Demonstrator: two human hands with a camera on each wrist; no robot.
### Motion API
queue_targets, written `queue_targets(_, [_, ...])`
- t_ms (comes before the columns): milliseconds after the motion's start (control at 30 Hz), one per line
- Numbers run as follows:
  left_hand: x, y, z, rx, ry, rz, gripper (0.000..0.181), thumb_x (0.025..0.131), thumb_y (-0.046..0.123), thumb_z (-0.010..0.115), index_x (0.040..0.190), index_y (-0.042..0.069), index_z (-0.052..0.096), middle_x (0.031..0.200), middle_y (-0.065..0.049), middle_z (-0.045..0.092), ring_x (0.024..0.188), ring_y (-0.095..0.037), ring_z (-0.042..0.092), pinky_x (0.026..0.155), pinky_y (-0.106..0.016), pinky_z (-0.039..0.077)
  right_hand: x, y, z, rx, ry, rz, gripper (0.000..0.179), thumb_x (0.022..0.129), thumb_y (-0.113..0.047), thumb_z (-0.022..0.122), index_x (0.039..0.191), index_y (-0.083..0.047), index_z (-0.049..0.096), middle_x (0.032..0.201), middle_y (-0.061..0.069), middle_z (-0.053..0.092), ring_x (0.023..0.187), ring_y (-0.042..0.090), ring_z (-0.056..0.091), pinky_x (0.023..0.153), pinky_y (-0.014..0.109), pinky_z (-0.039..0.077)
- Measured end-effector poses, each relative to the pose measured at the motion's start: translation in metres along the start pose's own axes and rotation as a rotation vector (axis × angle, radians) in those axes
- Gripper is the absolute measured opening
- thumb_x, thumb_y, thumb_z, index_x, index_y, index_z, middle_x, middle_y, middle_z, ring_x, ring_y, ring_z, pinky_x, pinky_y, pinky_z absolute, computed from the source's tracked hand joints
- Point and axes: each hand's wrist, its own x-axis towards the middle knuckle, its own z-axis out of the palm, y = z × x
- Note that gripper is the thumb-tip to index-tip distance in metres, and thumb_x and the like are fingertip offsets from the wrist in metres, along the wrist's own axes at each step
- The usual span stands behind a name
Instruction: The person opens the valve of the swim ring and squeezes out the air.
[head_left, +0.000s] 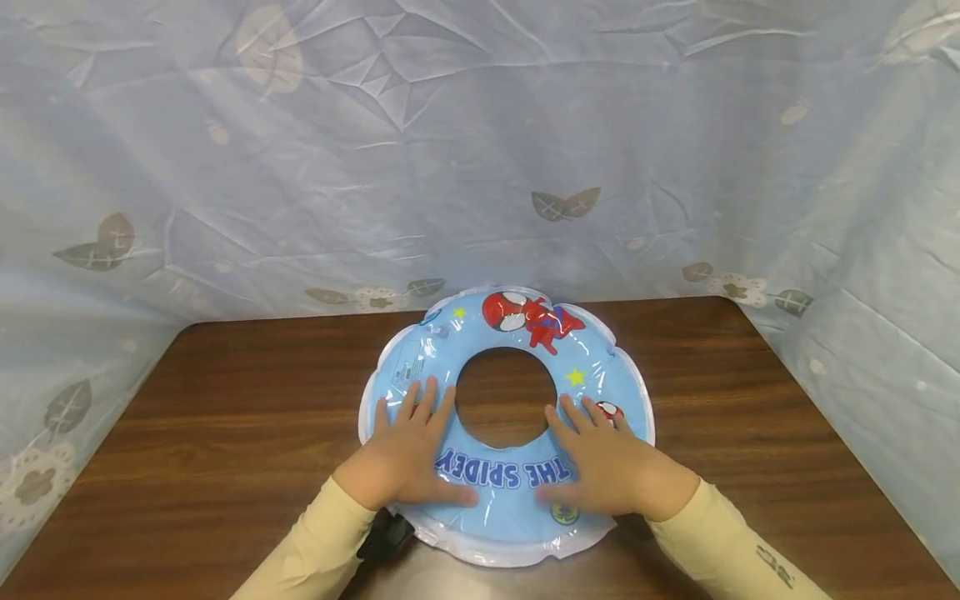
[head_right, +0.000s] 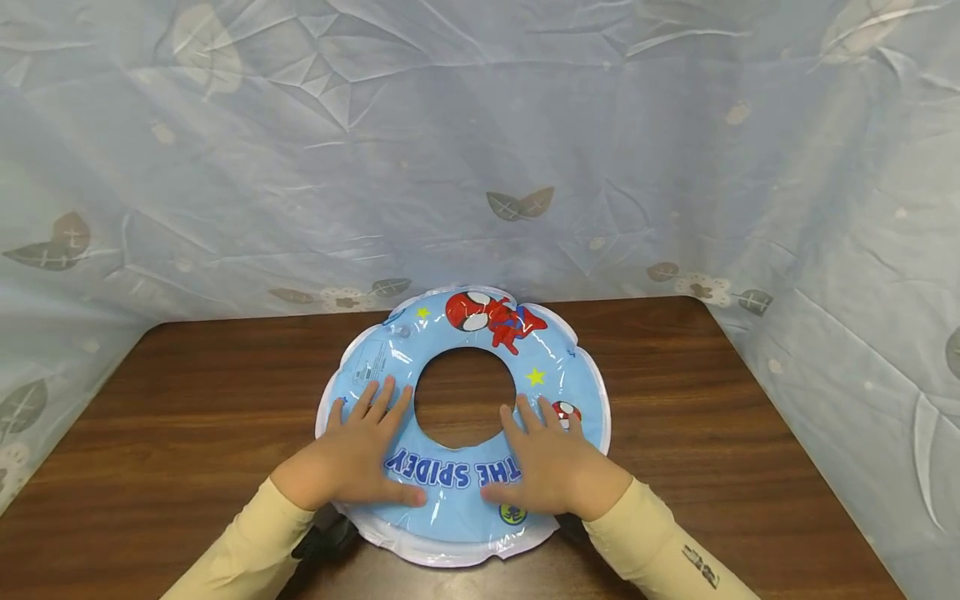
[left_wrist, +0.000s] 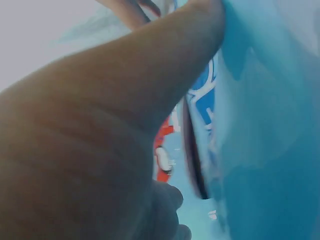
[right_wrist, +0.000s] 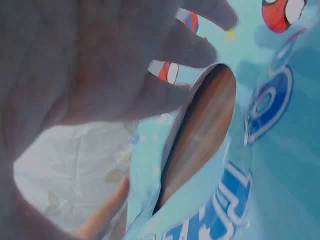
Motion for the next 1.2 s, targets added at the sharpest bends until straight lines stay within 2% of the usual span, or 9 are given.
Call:
queue_targets(133, [-0.003, -0.001, -0.005, -0.035, 0.019, 0.0, 0.137, 0.068, 0.086, 0.072, 0.166, 0.007, 0.017, 0.171, -0.023, 0.006, 0.157, -0.047, 0.001, 0.114, -0.081, 0.004, 0.002, 0.006, -0.002, 0.004, 0.042, 0.031, 0.12, 0.078, -0.078, 0.069, 0.164, -0.007, 0.025, 0.171, 0.023, 0.014, 0.154, 0.054, 0.01, 0.112, 0.081, 0.012])
queue_targets(467, [0.003, -0.003, 0.005, -0.047, -0.054, -0.061, 0.137, 0.066, 0.087, 0.073, 0.166, 0.009, 0.02, 0.172, -0.023, 0.008, 0.157, -0.047, 0.007, 0.112, -0.082, 0.01, 0.011, 0.022, 0.003, -0.009, 0.04, 0.062, 0.13, 0.071, -0.077, 0.076, 0.163, -0.001, 0.023, 0.17, 0.028, 0.01, 0.153, 0.057, 0.006, 0.109, 0.084, 0.012])
queue_targets(767, [0.006, -0.001, 0.01, -0.019, -0.052, -0.074, 0.138, 0.064, 0.087, 0.073, 0.166, 0.01, 0.021, 0.172, -0.022, 0.008, 0.157, -0.048, 0.007, 0.11, -0.084, 0.011, 0.014, 0.026, 0.003, 0.006, 0.002, 0.068, 0.129, 0.073, -0.075, 0.076, 0.163, -0.001, 0.022, 0.17, 0.028, 0.009, 0.153, 0.057, 0.004, 0.11, 0.084, 0.011])
queue_targets(1100, [0.002, 0.0, 0.005, -0.015, -0.06, -0.068, 0.137, 0.065, 0.086, 0.074, 0.165, 0.008, 0.022, 0.171, -0.024, 0.01, 0.156, -0.048, 0.01, 0.111, -0.083, 0.014, 0.016, 0.031, 0.0, 0.023, -0.03, 0.058, 0.124, 0.074, -0.074, 0.075, 0.163, -0.004, 0.025, 0.171, 0.026, 0.01, 0.153, 0.056, 0.005, 0.108, 0.084, 0.014])
queue_targets(1200, [0.002, -0.003, 0.004, -0.014, -0.054, -0.059, 0.136, 0.065, 0.085, 0.075, 0.165, 0.009, 0.024, 0.171, -0.024, 0.011, 0.156, -0.048, 0.011, 0.111, -0.082, 0.015, 0.015, 0.031, -0.002, 0.023, -0.013, 0.041, 0.122, 0.074, -0.072, 0.077, 0.163, -0.004, 0.027, 0.171, 0.025, 0.011, 0.154, 0.056, 0.004, 0.11, 0.083, 0.012])
